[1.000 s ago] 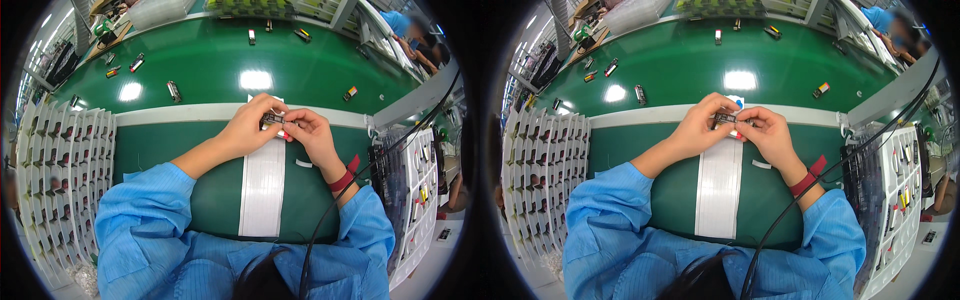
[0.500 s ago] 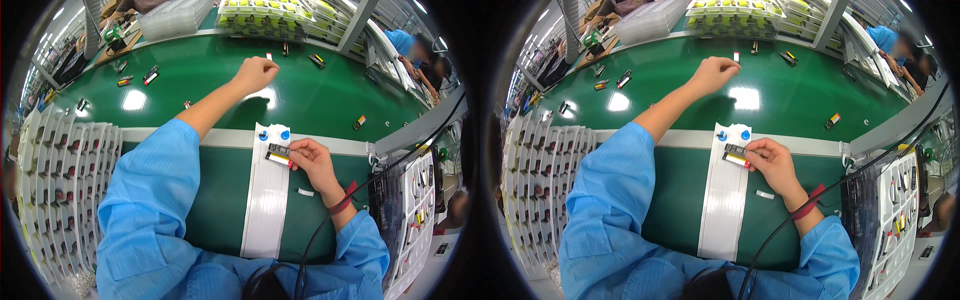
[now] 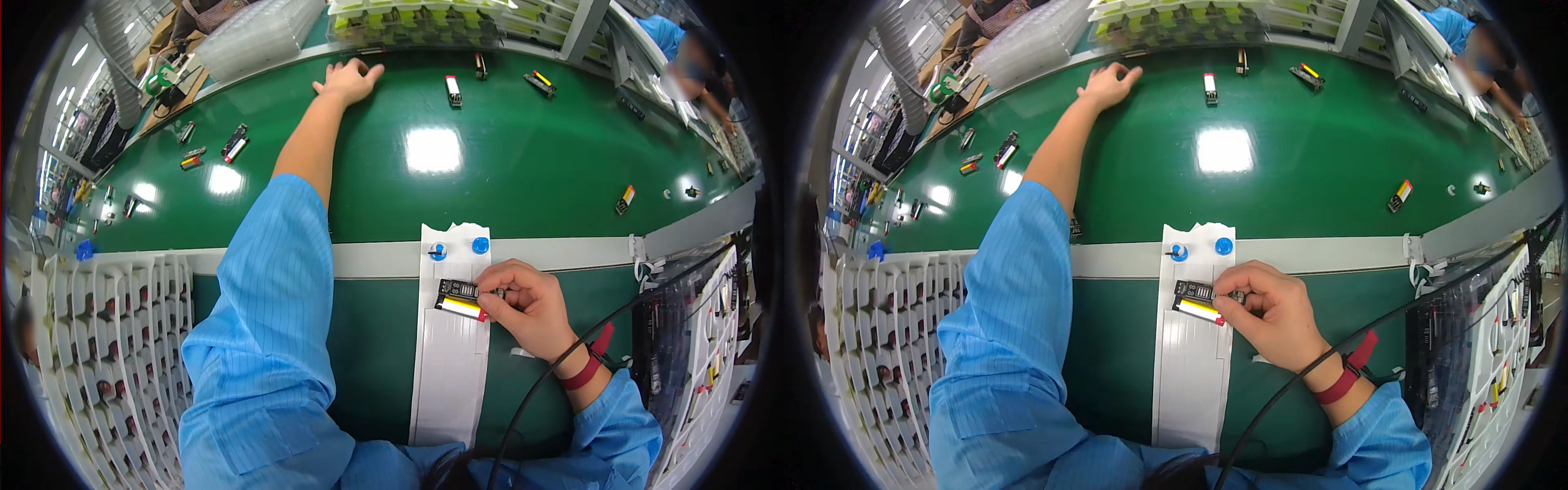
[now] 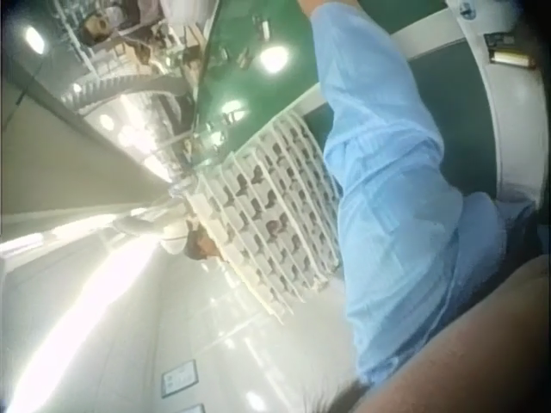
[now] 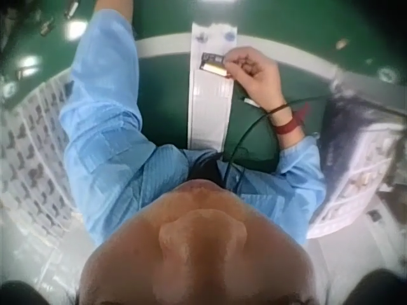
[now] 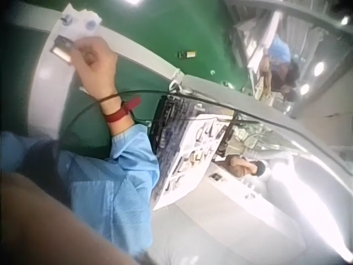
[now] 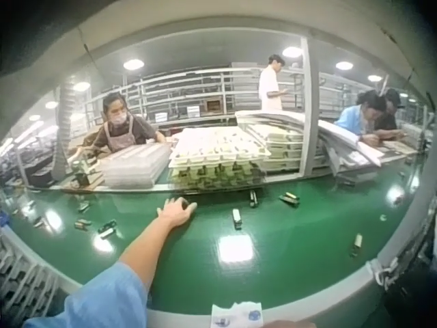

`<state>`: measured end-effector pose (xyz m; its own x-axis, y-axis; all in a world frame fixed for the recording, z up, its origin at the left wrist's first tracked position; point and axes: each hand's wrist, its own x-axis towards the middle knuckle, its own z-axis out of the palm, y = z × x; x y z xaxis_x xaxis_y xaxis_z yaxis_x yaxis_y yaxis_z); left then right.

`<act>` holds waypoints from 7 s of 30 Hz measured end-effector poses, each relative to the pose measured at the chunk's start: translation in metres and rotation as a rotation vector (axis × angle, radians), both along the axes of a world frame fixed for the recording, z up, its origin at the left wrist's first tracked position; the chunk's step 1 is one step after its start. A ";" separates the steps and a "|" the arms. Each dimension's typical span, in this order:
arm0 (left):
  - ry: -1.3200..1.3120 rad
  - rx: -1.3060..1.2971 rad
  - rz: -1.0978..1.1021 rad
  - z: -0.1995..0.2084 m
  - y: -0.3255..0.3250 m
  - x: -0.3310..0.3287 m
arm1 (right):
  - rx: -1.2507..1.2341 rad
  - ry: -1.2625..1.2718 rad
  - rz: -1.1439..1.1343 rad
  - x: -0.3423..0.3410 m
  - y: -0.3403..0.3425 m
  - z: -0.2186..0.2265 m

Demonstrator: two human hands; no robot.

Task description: The person assembles electronic components by hand, applying adhesive tape to a lithium battery and connecting it to a plastic chassis and an electronic circuit board.

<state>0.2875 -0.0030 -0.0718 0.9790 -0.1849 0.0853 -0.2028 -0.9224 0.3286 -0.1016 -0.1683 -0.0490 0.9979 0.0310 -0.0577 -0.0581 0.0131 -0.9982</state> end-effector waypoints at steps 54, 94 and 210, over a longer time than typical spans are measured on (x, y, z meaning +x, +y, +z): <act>-0.188 0.445 -0.369 0.031 -0.155 -0.056 | -0.137 -0.072 0.034 0.001 -0.006 -0.007; 0.201 -0.663 -0.747 0.051 0.025 -0.333 | -0.122 -0.418 -0.290 -0.025 0.021 0.003; 0.674 -1.314 -0.388 0.020 0.033 -0.343 | -0.304 -0.305 -0.387 -0.007 0.017 0.001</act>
